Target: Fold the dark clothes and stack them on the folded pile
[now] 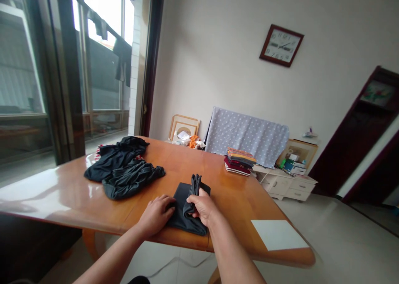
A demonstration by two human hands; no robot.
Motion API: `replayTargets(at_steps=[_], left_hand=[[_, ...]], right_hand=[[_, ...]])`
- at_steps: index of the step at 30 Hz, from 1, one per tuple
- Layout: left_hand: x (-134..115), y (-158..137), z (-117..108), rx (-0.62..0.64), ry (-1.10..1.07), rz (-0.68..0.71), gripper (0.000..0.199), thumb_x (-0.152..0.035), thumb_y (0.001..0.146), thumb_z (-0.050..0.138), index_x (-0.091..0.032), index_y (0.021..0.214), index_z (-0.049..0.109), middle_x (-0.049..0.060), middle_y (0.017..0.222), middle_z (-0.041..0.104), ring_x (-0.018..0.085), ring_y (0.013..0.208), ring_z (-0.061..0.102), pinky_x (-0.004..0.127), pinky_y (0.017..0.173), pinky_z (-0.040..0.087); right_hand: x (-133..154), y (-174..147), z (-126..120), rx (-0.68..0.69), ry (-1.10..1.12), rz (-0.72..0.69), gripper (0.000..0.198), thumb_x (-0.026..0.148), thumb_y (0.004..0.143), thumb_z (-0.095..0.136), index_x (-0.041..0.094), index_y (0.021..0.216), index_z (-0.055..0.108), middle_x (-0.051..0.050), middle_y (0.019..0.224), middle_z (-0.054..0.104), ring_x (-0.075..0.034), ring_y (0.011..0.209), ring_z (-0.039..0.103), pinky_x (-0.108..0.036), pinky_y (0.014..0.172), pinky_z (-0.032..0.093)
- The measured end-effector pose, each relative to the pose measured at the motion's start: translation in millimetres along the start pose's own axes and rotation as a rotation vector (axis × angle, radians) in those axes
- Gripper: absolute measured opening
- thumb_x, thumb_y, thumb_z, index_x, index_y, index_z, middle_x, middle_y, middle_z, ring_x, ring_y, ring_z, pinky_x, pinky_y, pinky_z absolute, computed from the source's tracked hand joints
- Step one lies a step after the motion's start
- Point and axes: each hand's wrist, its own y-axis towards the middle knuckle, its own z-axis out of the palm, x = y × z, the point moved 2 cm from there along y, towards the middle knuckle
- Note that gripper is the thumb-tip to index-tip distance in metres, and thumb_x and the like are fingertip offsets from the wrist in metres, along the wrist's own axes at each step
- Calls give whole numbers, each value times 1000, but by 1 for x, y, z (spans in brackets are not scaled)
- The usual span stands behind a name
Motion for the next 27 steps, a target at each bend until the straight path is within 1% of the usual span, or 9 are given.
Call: replayTargets(at_steps=[4,12,16,18,21,23,24,25,27], left_hand=[[-4,-2,-3,15,18,-3,29,-31,90,51,-29,114,67,6,114,66,24,109,58,35,94,40],[-8,-3,-5,35,23,-43,30,-31,90,51,-30,114,68,7,116,66,26,113,57,38,96,40],[-5,-2,-5,31,6,-37,28,-33,93,48,-29,111,68,7,115,67,25,111,59,37,94,41],[-3,-1,-5,10,-26,-44,30,-35,97,42,-27,110,68,7,113,69,24,109,61,35,92,42],[0,0,-5,-35,-102,-81,40,-42,102,31,-26,113,66,6,113,71,22,106,63,33,90,43],[0,1,-7,-55,-149,-111,45,-48,103,27,-27,119,63,6,115,71,22,108,64,32,90,43],[0,1,-7,-63,-165,-125,48,-52,102,26,-26,121,62,6,117,71,23,109,63,33,91,43],[-1,0,-8,-73,-175,-137,50,-55,102,26,-26,123,62,6,119,70,23,111,63,33,92,43],[-4,-1,-10,-99,-182,-151,54,-59,100,28,-24,123,62,7,121,70,25,113,61,34,95,42]], right_hand=[[-8,7,12,-11,-121,50,31,24,66,63,22,96,56,8,57,54,-8,39,47,-15,32,29],[2,7,18,-41,-249,49,29,19,68,61,21,97,58,7,51,56,-11,35,51,-15,28,28],[-3,8,29,34,-274,42,32,16,69,67,19,100,60,4,57,62,-11,37,54,-15,30,34],[-6,7,36,85,-265,76,37,22,72,72,19,107,58,3,61,64,-12,41,58,-18,34,42],[-6,4,38,146,-211,155,47,40,82,71,16,119,54,-1,62,65,-17,51,65,-25,45,53],[-2,4,31,151,-143,144,46,46,84,69,15,117,56,-4,66,67,-18,56,68,-25,50,55],[0,5,23,119,-105,112,43,47,85,68,15,112,59,-5,68,68,-17,56,68,-24,50,54],[2,6,13,52,-69,67,39,46,85,68,15,108,61,-5,69,68,-15,55,67,-22,48,53],[4,10,-13,-161,-4,-23,31,42,83,69,16,99,63,-3,68,67,-12,52,63,-18,44,47]])
